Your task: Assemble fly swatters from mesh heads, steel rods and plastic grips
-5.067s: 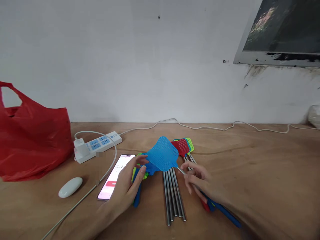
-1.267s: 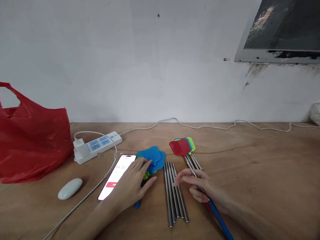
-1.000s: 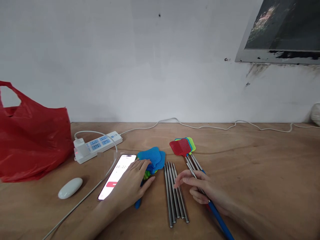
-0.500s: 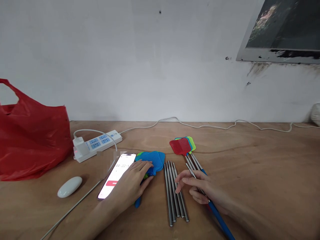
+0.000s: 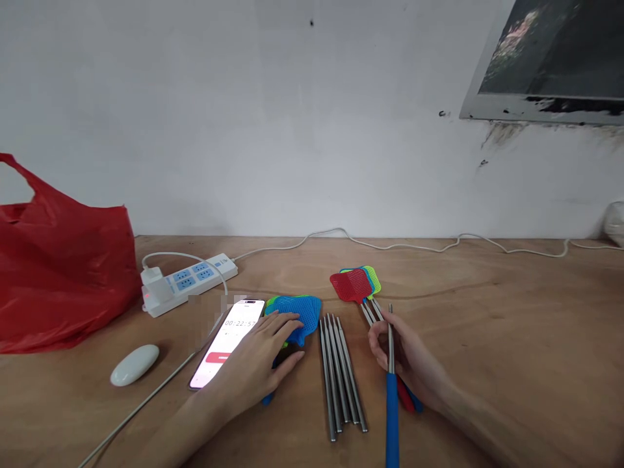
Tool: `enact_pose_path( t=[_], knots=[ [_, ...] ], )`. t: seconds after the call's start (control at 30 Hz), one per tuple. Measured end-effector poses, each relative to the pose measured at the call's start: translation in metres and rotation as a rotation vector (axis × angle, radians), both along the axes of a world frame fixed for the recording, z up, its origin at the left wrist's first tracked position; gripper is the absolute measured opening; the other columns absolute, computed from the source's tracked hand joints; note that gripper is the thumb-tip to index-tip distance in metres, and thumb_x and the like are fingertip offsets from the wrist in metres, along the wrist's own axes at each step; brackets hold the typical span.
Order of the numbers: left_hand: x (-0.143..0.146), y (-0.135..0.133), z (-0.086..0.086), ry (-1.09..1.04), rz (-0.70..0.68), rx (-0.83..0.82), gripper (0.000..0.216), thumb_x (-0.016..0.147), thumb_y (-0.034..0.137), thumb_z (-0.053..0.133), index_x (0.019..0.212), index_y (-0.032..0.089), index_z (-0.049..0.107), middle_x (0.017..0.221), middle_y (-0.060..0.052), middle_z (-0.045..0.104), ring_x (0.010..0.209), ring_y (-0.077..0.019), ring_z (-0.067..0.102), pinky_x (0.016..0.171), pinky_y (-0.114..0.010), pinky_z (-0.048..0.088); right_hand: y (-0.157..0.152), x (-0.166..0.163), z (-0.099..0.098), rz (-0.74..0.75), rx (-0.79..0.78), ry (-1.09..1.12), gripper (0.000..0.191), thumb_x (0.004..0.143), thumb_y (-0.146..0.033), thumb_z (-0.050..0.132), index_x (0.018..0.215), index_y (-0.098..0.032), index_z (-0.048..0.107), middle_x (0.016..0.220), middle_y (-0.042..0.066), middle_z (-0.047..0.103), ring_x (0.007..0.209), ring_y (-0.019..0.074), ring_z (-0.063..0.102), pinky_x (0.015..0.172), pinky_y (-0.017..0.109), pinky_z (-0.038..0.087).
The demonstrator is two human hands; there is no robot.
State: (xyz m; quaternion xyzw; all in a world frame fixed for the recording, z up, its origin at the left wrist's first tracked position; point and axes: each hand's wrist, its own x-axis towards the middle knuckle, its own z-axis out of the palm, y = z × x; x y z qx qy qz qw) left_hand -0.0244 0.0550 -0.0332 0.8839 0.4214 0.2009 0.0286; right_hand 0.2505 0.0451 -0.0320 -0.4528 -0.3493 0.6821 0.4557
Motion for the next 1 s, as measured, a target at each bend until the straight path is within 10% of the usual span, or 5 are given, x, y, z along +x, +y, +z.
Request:
enact_pose_path(
  t=[0.13, 0.33, 0.67, 1.0],
  knots=[
    [0.003, -0.004, 0.010, -0.041, -0.017, -0.006, 0.031, 0.099, 0.035, 0.056, 0.127, 0.023, 0.060, 0.132, -0.010, 0.064, 0.119, -0.0311, 0.060, 0.102, -0.048, 0.050, 0.002, 0.001, -0.003, -0.022, 0.017, 0.096, 0.054, 0.073, -0.070, 0.072, 0.067, -0.018, 0.062, 0.047, -0.005, 0.055, 0.030, 0.0037, 0.033, 0.030, 0.016, 0.018],
    [0.006, -0.013, 0.022, -0.118, -0.115, -0.032, 0.021, 0.104, 0.032, 0.044, 0.104, 0.022, 0.063, 0.105, -0.007, 0.067, 0.098, -0.0259, 0.060, 0.087, -0.041, 0.048, -0.003, -0.003, 0.002, -0.001, 0.151, 0.182, 0.045, 0.075, -0.061, 0.080, 0.075, -0.017, 0.070, 0.083, 0.006, 0.074, 0.068, 0.0144, 0.069, 0.055, 0.020, 0.051],
    [0.013, -0.022, 0.015, -0.082, -0.171, -0.116, 0.019, 0.104, 0.030, 0.048, 0.088, 0.022, 0.052, 0.078, 0.000, 0.059, 0.072, -0.0192, 0.054, 0.064, -0.030, 0.038, -0.012, -0.014, 0.000, 0.097, 0.254, 0.145, 0.030, 0.075, -0.044, 0.087, 0.086, -0.018, 0.076, 0.088, 0.006, 0.076, 0.073, 0.0159, 0.069, 0.069, 0.028, 0.054],
    [0.005, -0.021, 0.020, -0.101, -0.170, -0.207, 0.014, 0.102, 0.028, 0.043, 0.092, 0.024, 0.051, 0.080, 0.000, 0.059, 0.069, -0.0181, 0.057, 0.060, -0.028, 0.038, 0.009, 0.009, 0.005, -0.380, 0.348, 0.157, 0.032, 0.069, -0.046, 0.088, 0.070, -0.021, 0.069, 0.073, 0.002, 0.069, 0.056, 0.0119, 0.051, 0.051, 0.026, 0.043]
  ],
)
